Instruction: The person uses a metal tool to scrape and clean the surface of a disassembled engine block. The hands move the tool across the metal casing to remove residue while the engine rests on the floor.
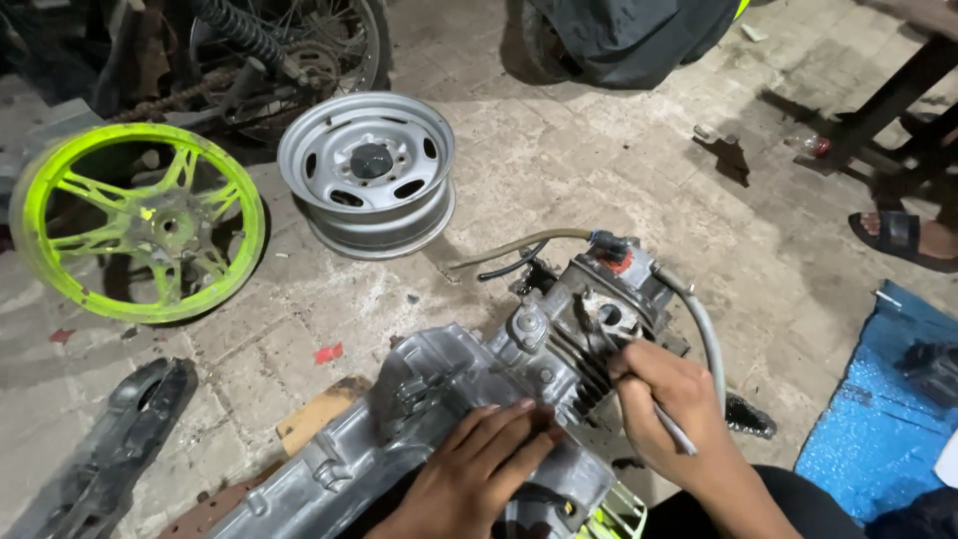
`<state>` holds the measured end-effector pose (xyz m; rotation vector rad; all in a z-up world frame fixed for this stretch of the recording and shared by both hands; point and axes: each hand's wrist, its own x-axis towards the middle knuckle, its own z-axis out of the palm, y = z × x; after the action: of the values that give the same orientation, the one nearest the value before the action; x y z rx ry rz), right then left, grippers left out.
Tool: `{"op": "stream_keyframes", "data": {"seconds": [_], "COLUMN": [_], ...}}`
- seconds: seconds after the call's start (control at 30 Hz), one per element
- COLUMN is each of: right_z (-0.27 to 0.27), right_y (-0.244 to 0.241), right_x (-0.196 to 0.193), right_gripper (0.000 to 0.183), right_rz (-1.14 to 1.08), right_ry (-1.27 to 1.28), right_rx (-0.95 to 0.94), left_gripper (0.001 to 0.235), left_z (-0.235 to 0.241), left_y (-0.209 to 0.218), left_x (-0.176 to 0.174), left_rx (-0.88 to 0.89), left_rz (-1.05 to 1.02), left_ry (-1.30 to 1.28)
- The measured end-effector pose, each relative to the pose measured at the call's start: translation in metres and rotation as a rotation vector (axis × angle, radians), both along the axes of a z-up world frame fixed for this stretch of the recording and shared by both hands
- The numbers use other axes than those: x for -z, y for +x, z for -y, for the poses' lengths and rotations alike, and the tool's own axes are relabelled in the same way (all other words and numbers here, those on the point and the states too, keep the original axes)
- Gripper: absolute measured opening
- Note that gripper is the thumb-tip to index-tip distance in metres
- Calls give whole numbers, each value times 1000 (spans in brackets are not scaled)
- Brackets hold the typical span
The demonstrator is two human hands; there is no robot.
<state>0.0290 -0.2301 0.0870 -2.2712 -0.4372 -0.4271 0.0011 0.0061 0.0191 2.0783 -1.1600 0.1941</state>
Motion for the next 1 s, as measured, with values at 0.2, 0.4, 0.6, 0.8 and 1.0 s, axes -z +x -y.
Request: {"op": "stream_keyframes", "data": {"seconds": [0.2, 0.4, 0.6, 0.8, 1.0], "right_z": [42, 70, 90, 96, 90], "right_y": [-22, -14, -5, -3, -1], "right_x": [5, 1, 2, 1, -3], "right_gripper": [23, 29, 31, 31, 32], "right_rz": [-144, -188, -211, -259, -276], "right_ry": [157, 245, 333, 402, 433], "right_rx": [220, 270, 227, 217, 182], "left_gripper": [63, 20, 9, 8, 8], "left_z": [-1, 47, 81, 84, 86], "left_y": [7, 48, 82, 85, 84], "left_x": [-40, -74, -90, -63, -55], "left_rx": [-24, -108, -193, -196, -254], "left_rz": [-114, 121, 174, -27, -38], "left_ry": [-125, -131, 33, -277, -269]}}
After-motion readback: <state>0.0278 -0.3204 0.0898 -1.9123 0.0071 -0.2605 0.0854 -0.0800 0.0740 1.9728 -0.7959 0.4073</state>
